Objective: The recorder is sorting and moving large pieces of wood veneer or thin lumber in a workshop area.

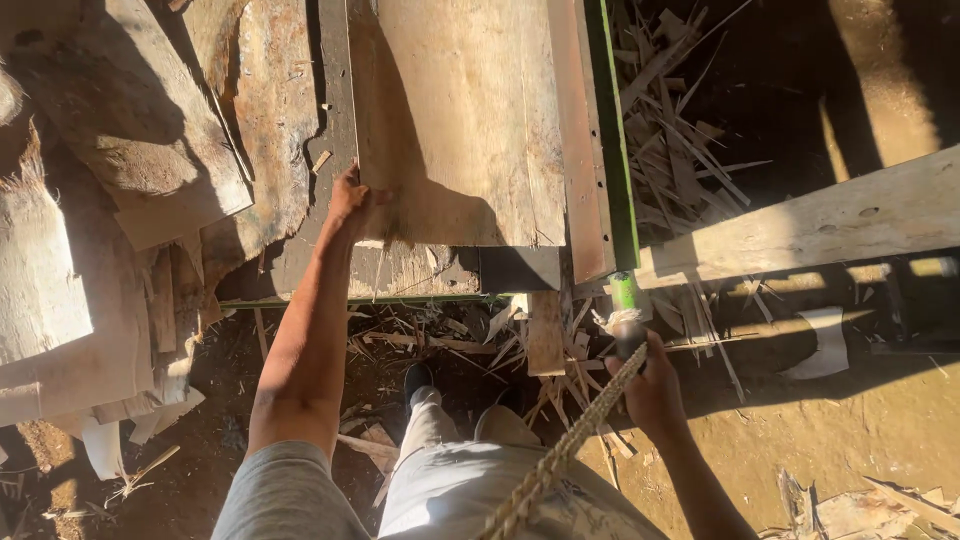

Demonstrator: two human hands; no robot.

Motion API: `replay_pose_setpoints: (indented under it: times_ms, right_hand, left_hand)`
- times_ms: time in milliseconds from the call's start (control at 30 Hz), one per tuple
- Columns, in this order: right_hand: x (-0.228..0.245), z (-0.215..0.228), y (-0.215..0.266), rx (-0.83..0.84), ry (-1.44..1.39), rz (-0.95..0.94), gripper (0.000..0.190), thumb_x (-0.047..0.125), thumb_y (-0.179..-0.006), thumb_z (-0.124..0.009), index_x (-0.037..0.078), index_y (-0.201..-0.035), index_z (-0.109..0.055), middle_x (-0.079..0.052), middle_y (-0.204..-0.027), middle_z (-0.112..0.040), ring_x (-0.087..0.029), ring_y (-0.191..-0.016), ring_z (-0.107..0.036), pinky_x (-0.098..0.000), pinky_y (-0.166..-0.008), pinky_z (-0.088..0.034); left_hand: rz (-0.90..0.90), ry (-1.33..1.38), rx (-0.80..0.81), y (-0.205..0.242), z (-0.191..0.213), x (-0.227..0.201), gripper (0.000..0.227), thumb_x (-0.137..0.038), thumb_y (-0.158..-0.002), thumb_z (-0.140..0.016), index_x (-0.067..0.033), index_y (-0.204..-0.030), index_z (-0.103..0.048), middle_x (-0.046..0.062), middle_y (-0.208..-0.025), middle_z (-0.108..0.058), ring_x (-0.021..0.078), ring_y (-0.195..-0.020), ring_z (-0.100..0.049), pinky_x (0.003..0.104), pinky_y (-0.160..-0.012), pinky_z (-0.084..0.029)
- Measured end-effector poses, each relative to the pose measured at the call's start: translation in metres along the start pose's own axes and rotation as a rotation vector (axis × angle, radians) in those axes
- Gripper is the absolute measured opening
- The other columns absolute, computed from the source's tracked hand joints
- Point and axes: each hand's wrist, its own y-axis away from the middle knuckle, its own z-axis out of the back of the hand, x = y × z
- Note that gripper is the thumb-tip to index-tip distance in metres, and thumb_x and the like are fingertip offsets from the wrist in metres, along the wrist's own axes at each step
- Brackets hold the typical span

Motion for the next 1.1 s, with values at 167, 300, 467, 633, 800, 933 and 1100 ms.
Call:
replay_pose_setpoints:
  times_ms: [167, 300, 467, 633, 800, 933, 1100]
  right_hand:
    - [-0.121, -0.066, -0.057, 0.072, -0.019, -0.225, 0.080, -0.002, -0.080, -0.063, 0.008, -0.150, -0.027, -0.013, -0.098, -0.066, -0.028, -0.079, -0.065, -0.0395, -0.066, -0.053]
    - [-0.086, -0.039, -0.044, 0.044, -0.015, 0.075, 0.049, 0.000, -0.080, -0.066, 0.001, -0.127, -0.050, -0.014, -0.096, -0.070, -0.024, -0.083, -0.068, -0.0349, -0.072, -0.052]
    - [0.024, 0.010, -0.002, 0.092, -0.095, -0.166, 0.026, 0.001, -0.086, -0.061, -0.004, -0.112, -0.058, -0.019, -0.073, -0.066, -0.029, -0.050, -0.061, -0.0425, -0.046, -0.048]
    - [0.046, 0.030, 0.005, 0.111, -0.080, -0.109, 0.024, 0.001, -0.083, -0.061, 0.001, -0.106, -0.059, -0.013, -0.065, -0.066, -0.022, -0.046, -0.062, -0.0391, -0.043, -0.049]
    - [0.011, 0.029, 0.000, 0.144, 0.084, 0.103, 0.015, 0.007, -0.093, -0.062, 0.001, -0.107, -0.059, -0.015, -0.080, -0.066, -0.019, -0.056, -0.065, -0.0340, -0.051, -0.054]
    - [0.001, 0.033, 0.024, 0.193, -0.201, 0.238, 0.022, 0.016, -0.109, -0.054, 0.002, -0.122, -0.064, -0.016, -0.097, -0.064, -0.020, -0.074, -0.064, -0.0345, -0.067, -0.053]
    - [-0.104, -0.035, -0.009, 0.375, -1.066, 0.103, 0.043, 0.034, -0.103, -0.050, 0.003, -0.131, -0.060, -0.016, -0.108, -0.068, -0.027, -0.094, -0.070, -0.0392, -0.086, -0.057]
  left_hand:
    - [-0.047, 0.012, -0.020, 0.012, 0.004, -0.002, 0.070, 0.017, -0.071, -0.074, -0.0016, -0.136, -0.055, 0.013, -0.128, -0.069, 0.0261, -0.113, -0.069, 0.040, -0.096, -0.063]
    - [0.008, 0.004, 0.007, 0.017, 0.013, 0.001, 0.061, 0.010, -0.073, -0.081, -0.0011, -0.129, -0.058, 0.013, -0.118, -0.071, 0.0254, -0.105, -0.070, 0.040, -0.092, -0.063]
    - [0.029, -0.052, 0.004, 0.031, 0.016, -0.017, 0.054, 0.006, -0.075, -0.082, 0.0002, -0.122, -0.058, 0.014, -0.112, -0.070, 0.0255, -0.099, -0.070, 0.040, -0.086, -0.063]
    - [0.167, -0.029, -0.048, 0.073, 0.039, -0.002, 0.056, 0.002, -0.075, -0.081, 0.0007, -0.123, -0.052, 0.018, -0.110, -0.069, 0.0271, -0.094, -0.072, 0.042, -0.081, -0.064]
    - [0.269, 0.027, -0.089, 0.143, 0.018, -0.041, 0.057, -0.004, -0.082, -0.081, 0.0063, -0.124, -0.045, 0.023, -0.107, -0.064, 0.0313, -0.092, -0.071, 0.044, -0.076, -0.066]
    - [0.377, 0.082, -0.083, 0.197, 0.018, -0.039, 0.056, -0.002, -0.078, -0.078, 0.0005, -0.121, -0.043, 0.025, -0.105, -0.067, 0.0340, -0.094, -0.073, 0.043, -0.078, -0.064]
    - [0.356, 0.223, 0.150, 0.173, 0.112, 0.081, 0.034, -0.008, -0.082, -0.077, 0.0056, -0.105, -0.057, 0.024, -0.111, -0.069, 0.0320, -0.106, -0.069, 0.045, -0.101, -0.055]
